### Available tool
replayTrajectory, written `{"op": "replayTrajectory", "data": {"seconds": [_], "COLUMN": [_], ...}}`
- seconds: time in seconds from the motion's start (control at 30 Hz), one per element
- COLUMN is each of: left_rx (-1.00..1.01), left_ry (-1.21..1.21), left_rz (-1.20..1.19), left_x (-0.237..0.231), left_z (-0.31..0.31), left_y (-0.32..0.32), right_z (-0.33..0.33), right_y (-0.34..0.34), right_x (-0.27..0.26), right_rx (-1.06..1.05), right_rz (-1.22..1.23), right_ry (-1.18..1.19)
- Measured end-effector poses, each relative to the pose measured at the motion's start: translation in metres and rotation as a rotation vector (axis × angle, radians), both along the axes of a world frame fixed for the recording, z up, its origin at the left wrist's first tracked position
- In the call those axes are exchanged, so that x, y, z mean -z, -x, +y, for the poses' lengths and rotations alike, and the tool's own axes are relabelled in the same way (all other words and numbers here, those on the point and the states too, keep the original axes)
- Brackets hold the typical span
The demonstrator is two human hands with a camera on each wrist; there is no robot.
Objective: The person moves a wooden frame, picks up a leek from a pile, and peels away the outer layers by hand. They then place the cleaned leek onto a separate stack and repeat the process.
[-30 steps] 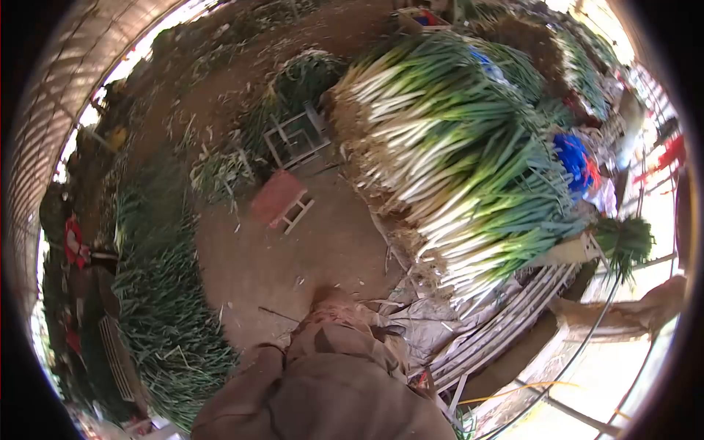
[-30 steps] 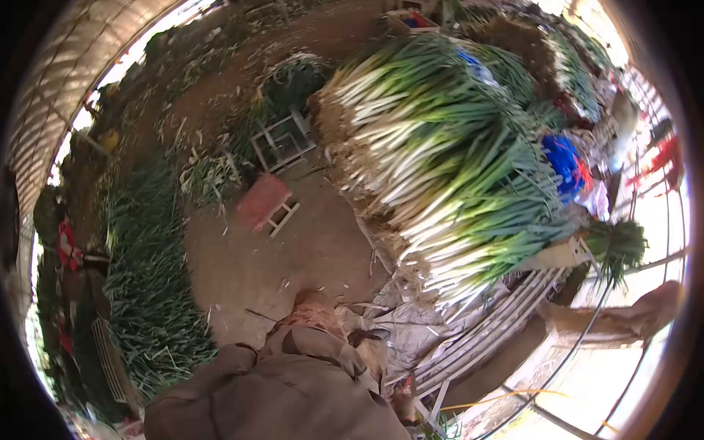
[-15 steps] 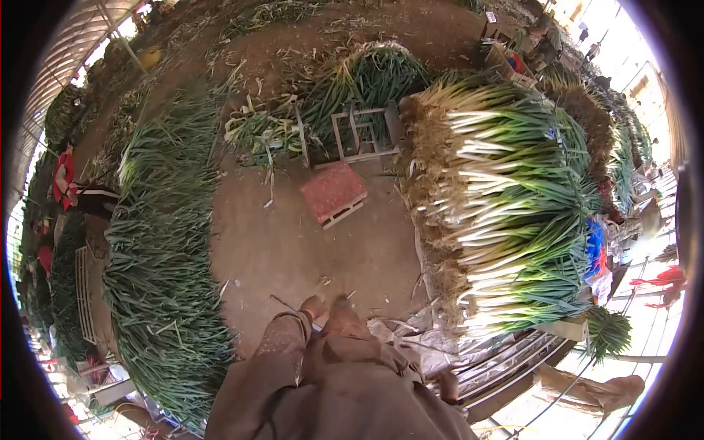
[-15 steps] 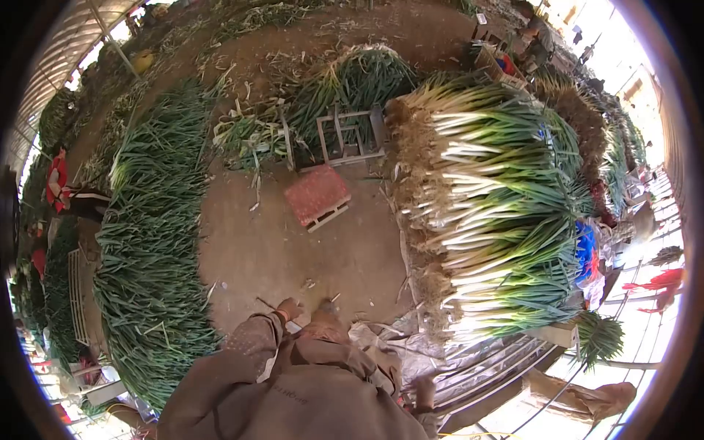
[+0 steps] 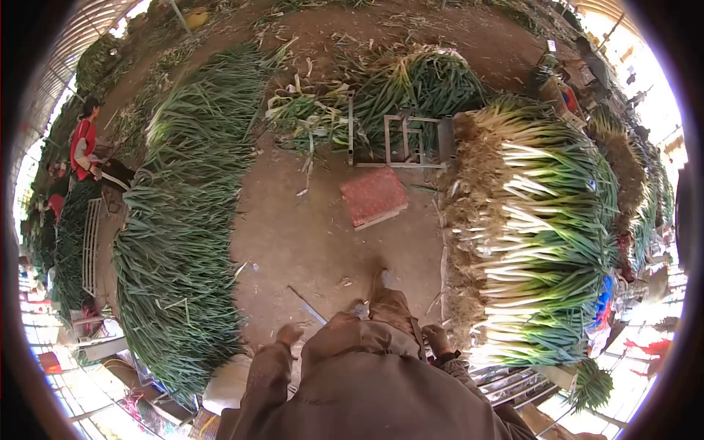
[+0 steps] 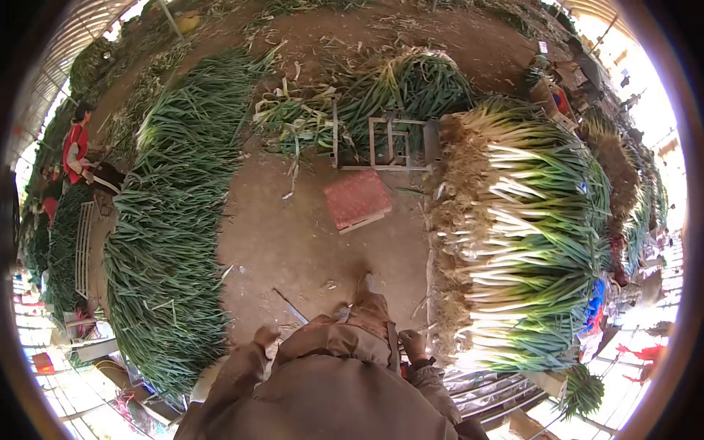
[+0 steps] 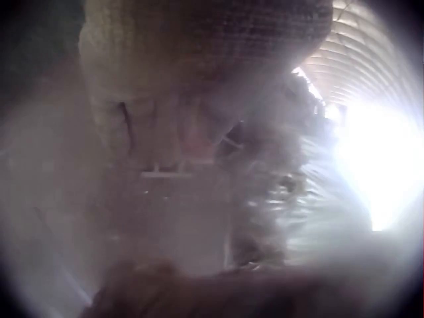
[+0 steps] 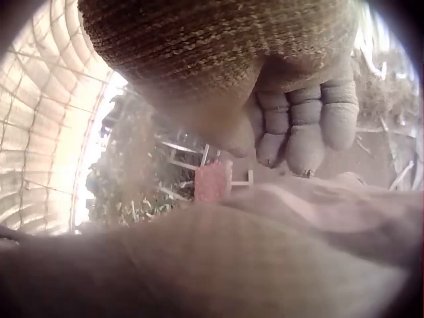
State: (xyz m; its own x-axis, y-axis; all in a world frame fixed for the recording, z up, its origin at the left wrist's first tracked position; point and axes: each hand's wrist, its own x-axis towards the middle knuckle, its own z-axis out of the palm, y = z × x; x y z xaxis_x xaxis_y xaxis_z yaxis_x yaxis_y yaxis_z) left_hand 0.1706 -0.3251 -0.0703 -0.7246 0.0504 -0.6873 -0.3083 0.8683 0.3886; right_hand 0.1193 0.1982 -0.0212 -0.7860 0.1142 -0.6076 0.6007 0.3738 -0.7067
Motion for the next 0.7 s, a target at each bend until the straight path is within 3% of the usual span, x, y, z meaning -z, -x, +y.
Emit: {"op": "replayTrajectory", "data": {"seconds": [0.03, 0.07, 0.1, 0.17, 0.2, 0.3, 0.33, 0.43, 0.5, 0.57, 0.63, 0.7], "left_rx": [-0.072, -0.144, 0.098, -0.018, -0.122, -0.474, -0.554, -0.752, -0.835, -0.889, -0.924, -0.963], "left_ry": [0.074, 0.04, 0.164, 0.037, 0.003, -0.053, -0.069, -0.132, -0.173, -0.213, -0.247, -0.29], "left_rz": [0.075, -0.16, -0.092, -0.189, -0.249, -0.307, -0.299, -0.241, -0.197, -0.157, -0.129, -0.104], "left_x": [0.043, 0.01, 0.016, -0.011, -0.022, -0.037, -0.036, -0.026, -0.015, -0.014, -0.004, 0.01], "left_z": [-0.014, -0.014, -0.015, -0.01, 0.0, 0.03, 0.037, 0.052, 0.051, 0.038, 0.013, -0.015], "left_y": [-0.047, -0.059, -0.087, -0.1, -0.103, -0.068, -0.052, 0.0, 0.038, 0.076, 0.1, 0.12], "right_z": [-0.004, -0.006, -0.008, 0.001, 0.003, 0.026, 0.023, 0.001, -0.017, -0.027, -0.019, -0.07], "right_y": [0.014, 0.029, 0.045, 0.071, 0.078, 0.133, 0.158, 0.26, 0.327, 0.395, 0.45, 0.485], "right_x": [-0.002, -0.001, 0.001, 0.031, 0.054, 0.113, 0.117, 0.086, 0.068, 0.07, 0.099, 0.014], "right_rx": [0.045, 0.088, 0.018, -0.126, 0.001, -1.22, -1.279, -0.689, -0.584, -0.349, -0.644, -0.098], "right_rz": [-0.069, -0.14, -0.181, -0.25, -0.309, 0.226, 0.204, -0.298, -0.033, -0.111, 0.319, 0.038], "right_ry": [0.034, 0.068, 0.059, 0.041, 0.057, -0.426, -0.449, -0.219, -0.267, -0.122, -0.264, -0.049]}}
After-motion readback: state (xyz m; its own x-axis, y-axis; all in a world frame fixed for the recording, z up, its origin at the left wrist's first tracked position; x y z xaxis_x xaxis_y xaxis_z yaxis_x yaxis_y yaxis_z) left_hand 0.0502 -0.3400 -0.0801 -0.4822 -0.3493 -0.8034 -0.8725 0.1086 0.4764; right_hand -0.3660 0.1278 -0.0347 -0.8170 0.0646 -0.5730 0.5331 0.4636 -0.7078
